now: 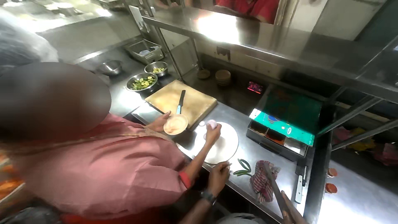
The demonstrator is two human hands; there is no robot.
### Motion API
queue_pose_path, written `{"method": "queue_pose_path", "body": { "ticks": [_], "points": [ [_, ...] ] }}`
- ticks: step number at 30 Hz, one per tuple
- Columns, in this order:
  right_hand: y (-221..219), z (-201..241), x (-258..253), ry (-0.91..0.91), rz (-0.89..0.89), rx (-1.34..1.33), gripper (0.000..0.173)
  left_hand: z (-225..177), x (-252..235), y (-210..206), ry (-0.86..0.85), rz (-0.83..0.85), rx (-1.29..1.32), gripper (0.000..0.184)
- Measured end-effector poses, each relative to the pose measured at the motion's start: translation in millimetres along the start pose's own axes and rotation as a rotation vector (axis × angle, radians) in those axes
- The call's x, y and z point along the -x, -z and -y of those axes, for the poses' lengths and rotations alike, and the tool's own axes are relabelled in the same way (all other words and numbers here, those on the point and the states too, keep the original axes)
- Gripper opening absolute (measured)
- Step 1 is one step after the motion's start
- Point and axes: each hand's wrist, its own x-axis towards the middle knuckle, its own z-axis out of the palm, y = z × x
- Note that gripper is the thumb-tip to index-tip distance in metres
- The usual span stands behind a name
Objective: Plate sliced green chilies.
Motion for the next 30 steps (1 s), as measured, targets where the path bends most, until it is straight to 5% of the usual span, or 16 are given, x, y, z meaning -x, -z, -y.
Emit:
{"method": "queue_pose_path", "body": {
  "ticks": [6,11,21,24,30],
  "points": [
    [-2,-17,0,-0.075,-0.054,-0.033,0.053,23,-28,-33,-0.051,0.179,-0.564,0.039],
    [-3,-24,3,-0.084,-0.095,-0.058,0.052,35,-13,-44,-0.296,0.183,-0.663,0.043],
    [-13,-24,0,-0.076,-0.063,-0.056,0.053,30,-8,-50,-0.239,0.246,-0.736,0.036],
    [-13,-25,-1,-0.074,-0.067,-0.08,0.053,21,-5,-39,-0.249,0.212,-0.508,0.035],
    [-17,-28,-4,0.033,0.004,-0.169,0.05,-30,12,-9,-0.172,0.06,0.473,0.029]
  ]
}}
